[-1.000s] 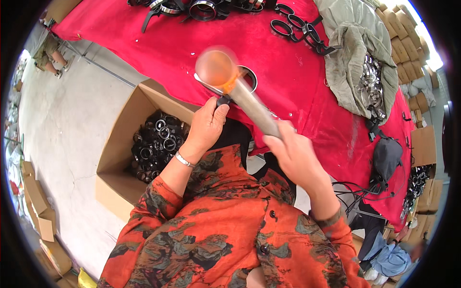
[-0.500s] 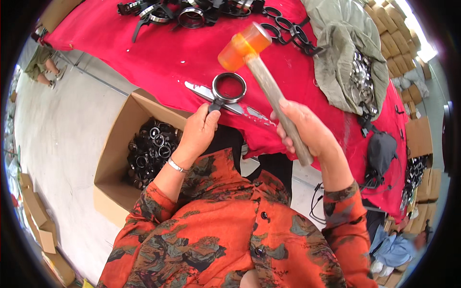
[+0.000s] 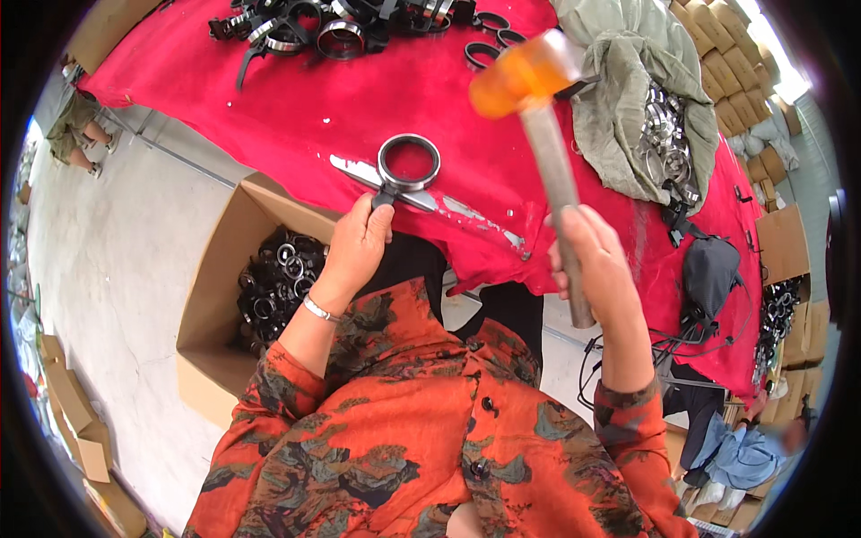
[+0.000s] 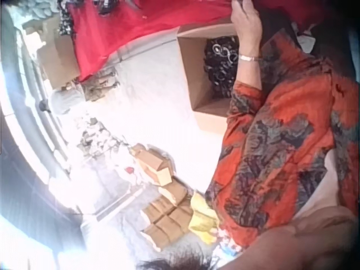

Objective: Using a rubber mallet to secure or tighten black circular components, likely hose clamps or similar plastic/rubber manufacturing products.

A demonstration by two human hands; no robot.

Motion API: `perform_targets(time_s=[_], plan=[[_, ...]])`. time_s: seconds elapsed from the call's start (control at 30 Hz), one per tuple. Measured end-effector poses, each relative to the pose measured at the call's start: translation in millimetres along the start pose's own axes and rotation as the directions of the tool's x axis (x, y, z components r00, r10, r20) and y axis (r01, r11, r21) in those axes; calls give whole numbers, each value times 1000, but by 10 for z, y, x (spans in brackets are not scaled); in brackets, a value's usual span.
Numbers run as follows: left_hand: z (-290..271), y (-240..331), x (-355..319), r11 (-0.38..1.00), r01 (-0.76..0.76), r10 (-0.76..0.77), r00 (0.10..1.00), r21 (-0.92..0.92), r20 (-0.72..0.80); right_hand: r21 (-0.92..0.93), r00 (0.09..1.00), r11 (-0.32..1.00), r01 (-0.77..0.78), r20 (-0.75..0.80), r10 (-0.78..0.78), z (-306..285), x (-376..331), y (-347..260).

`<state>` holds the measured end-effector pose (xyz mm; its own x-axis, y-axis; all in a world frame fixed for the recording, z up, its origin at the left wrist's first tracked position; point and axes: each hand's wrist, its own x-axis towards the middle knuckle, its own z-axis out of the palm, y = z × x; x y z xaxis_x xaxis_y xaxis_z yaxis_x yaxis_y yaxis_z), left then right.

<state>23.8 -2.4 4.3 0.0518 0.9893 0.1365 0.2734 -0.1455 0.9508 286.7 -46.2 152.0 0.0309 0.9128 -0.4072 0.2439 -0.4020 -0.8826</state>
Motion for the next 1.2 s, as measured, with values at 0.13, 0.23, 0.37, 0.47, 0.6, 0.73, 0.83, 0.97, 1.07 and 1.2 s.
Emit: perform_targets(time_s=[0.13,0.23,0.37,0.47,0.6,0.73,0.83,0.97,1.07,1.2], plan=[[32,13,-8,1000,-27,27,1000,-14,-4,-67,941,946,318,-96,-323,122,-204,354],[47,97,33,999,31,-32,999,-33,-31,-199,997,977,72,35,-66,263,-263,583],[-17,36,10,998,56,-56,998,-19,-12,-68,984,984,162,85,-156,171,-373,408],[4,-9,11,1000,28,-28,999,-11,-28,-246,922,889,386,63,-382,211,-378,402],[37,24,25,998,33,-33,999,-51,14,-600,842,631,491,142,-520,354,-198,500],[6,131,-12,997,74,-74,997,-28,2,-546,835,644,536,227,-502,401,-168,10],[36,113,-5,1000,27,-27,999,4,-29,-449,755,631,633,179,-630,589,-186,-134],[73,68,0,990,-26,38,996,141,-81,-707,837,498,502,254,-484,600,262,176],[53,88,-16,994,-8,16,997,106,-71,-569,861,650,504,267,-433,572,267,-107],[57,73,-31,997,-22,28,996,78,-80,-440,835,730,523,95,-542,545,155,-280]])
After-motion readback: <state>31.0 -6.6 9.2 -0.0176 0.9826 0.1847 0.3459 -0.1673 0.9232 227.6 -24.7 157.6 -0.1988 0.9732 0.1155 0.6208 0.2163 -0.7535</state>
